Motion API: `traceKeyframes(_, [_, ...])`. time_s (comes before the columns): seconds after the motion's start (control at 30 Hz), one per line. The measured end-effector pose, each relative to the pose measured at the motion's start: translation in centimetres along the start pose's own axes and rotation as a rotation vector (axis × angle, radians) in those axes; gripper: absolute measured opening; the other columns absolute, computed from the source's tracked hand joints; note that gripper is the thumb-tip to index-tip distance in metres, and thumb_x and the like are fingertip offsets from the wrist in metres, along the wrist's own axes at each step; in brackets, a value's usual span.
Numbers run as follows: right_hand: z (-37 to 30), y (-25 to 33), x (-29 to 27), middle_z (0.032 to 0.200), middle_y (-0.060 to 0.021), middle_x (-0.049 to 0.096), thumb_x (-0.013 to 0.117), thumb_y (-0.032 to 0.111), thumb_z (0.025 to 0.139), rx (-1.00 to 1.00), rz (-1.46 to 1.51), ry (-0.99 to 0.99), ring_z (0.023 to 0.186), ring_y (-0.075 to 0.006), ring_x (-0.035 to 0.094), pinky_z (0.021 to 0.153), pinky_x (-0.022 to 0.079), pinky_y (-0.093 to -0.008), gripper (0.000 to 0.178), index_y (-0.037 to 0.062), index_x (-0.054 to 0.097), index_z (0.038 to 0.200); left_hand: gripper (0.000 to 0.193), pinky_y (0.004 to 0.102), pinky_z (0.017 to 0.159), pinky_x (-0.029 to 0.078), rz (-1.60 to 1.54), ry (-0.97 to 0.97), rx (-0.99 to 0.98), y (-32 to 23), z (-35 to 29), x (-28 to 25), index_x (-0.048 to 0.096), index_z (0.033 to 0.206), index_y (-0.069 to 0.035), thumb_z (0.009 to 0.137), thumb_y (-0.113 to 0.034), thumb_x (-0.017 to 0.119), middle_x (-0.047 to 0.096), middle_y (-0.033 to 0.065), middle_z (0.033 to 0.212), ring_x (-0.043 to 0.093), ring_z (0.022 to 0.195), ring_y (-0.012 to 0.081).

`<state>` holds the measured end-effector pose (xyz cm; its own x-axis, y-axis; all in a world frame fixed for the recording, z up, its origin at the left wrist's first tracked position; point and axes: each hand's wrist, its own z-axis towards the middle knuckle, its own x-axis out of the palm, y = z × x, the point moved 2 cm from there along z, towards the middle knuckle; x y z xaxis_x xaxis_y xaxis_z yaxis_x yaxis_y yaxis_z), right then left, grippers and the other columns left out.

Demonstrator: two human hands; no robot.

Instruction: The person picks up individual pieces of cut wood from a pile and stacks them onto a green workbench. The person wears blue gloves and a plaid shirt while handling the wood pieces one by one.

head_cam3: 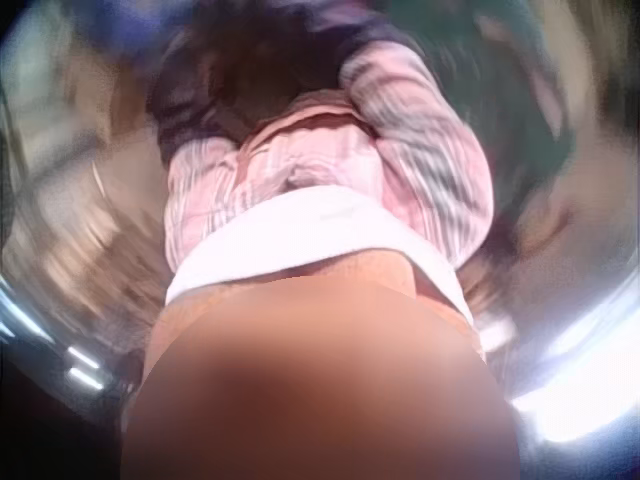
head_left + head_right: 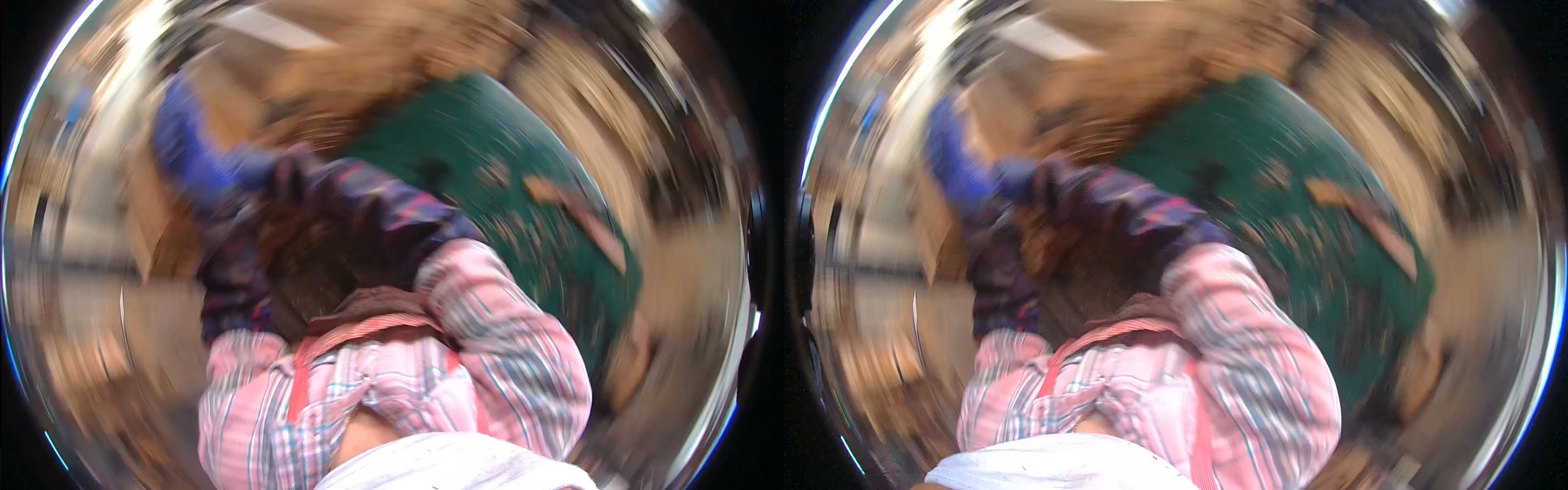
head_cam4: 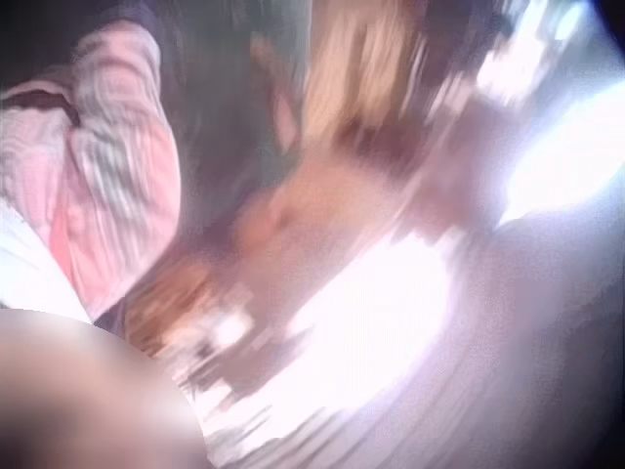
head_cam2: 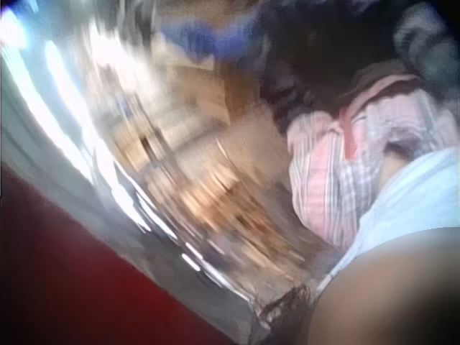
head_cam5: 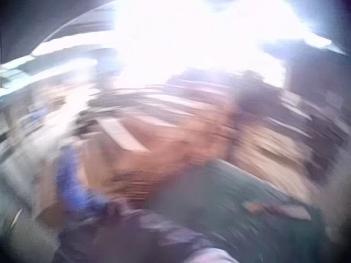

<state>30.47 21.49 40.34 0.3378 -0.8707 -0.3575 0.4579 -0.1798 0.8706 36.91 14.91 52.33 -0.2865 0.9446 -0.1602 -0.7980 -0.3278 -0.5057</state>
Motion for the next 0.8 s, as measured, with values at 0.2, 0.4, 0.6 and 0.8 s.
traceKeyframes(0.2, [-34.8,-4.7,-7.3,0.073,-0.0048,0.055,0.046,0.028,0.088,0.497,0.061,-0.497,0.065,-0.0160,0.054,0.056,0.045,-0.0301,0.024,0.0067,0.058,0.089,0.030,0.0323,0.091,0.044,-0.677,0.623,-0.234,-6.9,-11.7,20.9,0.056,0.115,-0.001,0.087,-0.011,0.054,0.057,0.0143,0.114,0.055,0.103,0.0230])
traceKeyframes(0.4, [-86.0,-0.1,-7.7,0.073,-0.0032,0.052,0.044,0.042,0.090,-0.539,1.083,-1.426,0.063,-0.0173,0.049,0.055,0.042,-0.0321,0.030,0.0137,0.055,0.089,0.033,0.0260,0.069,0.045,-0.928,1.800,-0.515,-31.0,-37.2,38.6,0.059,0.110,-0.002,0.085,-0.023,0.061,0.060,0.0025,0.094,0.054,0.082,0.0121])
traceKeyframes(0.6, [-100.3,14.6,-2.8,0.121,-0.0131,0.044,0.058,0.053,0.080,-0.107,0.751,-2.667,0.106,-0.0325,0.046,0.090,0.038,-0.0475,0.058,0.0274,0.040,0.130,0.032,0.0296,0.061,0.045,-0.971,2.356,-0.870,-45.3,-54.3,45.8,0.059,0.106,-0.006,0.088,-0.032,0.056,0.059,0.0013,0.087,0.054,0.076,0.0117])
traceKeyframes(0.8, [-104.7,17.4,-4.2,0.134,-0.0061,0.038,0.065,0.054,0.074,-0.004,0.723,-2.939,0.116,-0.0340,0.042,0.094,0.038,-0.0469,0.070,0.0343,0.035,0.134,0.029,0.0372,0.066,0.047,-1.006,2.476,-1.343,-57.5,-64.7,53.4,0.058,0.101,-0.008,0.089,-0.034,0.054,0.060,0.0085,0.083,0.057,0.076,0.0228])
